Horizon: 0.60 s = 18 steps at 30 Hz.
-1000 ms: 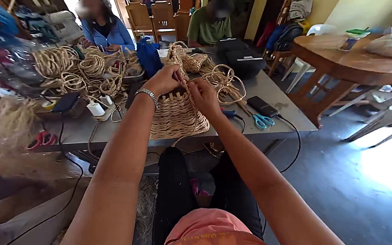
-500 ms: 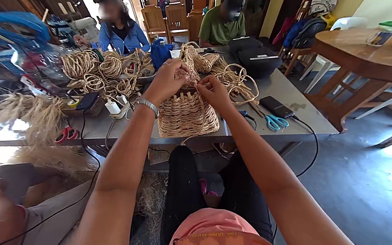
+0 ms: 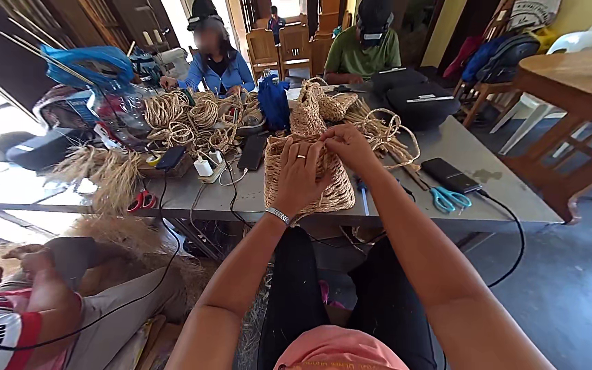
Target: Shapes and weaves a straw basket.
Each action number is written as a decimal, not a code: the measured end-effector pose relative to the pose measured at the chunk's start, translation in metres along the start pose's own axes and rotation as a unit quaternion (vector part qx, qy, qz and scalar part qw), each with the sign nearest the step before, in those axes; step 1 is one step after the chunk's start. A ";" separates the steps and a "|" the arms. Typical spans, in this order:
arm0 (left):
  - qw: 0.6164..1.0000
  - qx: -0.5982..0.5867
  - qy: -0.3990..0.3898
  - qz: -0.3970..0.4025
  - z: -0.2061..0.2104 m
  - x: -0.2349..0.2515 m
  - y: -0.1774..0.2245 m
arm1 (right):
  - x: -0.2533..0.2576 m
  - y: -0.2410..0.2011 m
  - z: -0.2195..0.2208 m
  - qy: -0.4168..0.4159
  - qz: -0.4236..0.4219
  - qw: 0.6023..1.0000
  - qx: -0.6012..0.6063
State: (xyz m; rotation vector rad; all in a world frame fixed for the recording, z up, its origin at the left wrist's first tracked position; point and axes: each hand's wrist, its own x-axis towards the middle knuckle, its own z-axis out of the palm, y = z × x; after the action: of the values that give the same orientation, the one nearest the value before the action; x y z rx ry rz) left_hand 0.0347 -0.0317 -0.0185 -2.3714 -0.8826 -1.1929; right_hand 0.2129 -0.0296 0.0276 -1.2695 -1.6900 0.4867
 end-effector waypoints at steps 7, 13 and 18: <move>0.989 -0.123 -0.053 0.067 -0.016 0.003 -0.055 | -0.007 -0.003 0.007 -0.042 -0.022 0.998 0.028; 0.995 -0.082 -0.031 0.043 -0.020 -0.002 -0.045 | -0.008 -0.004 0.001 -0.065 -0.033 0.997 0.001; 0.999 -0.022 -0.013 -0.032 -0.030 -0.012 -0.003 | -0.005 -0.004 -0.001 -0.055 -0.028 0.998 0.032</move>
State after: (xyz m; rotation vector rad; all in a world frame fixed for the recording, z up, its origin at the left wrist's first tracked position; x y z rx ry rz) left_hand 0.0098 -0.0502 -0.0107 -2.4165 -0.9560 -1.2200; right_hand 0.2119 -0.0363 0.0291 -1.1638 -1.7828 0.5808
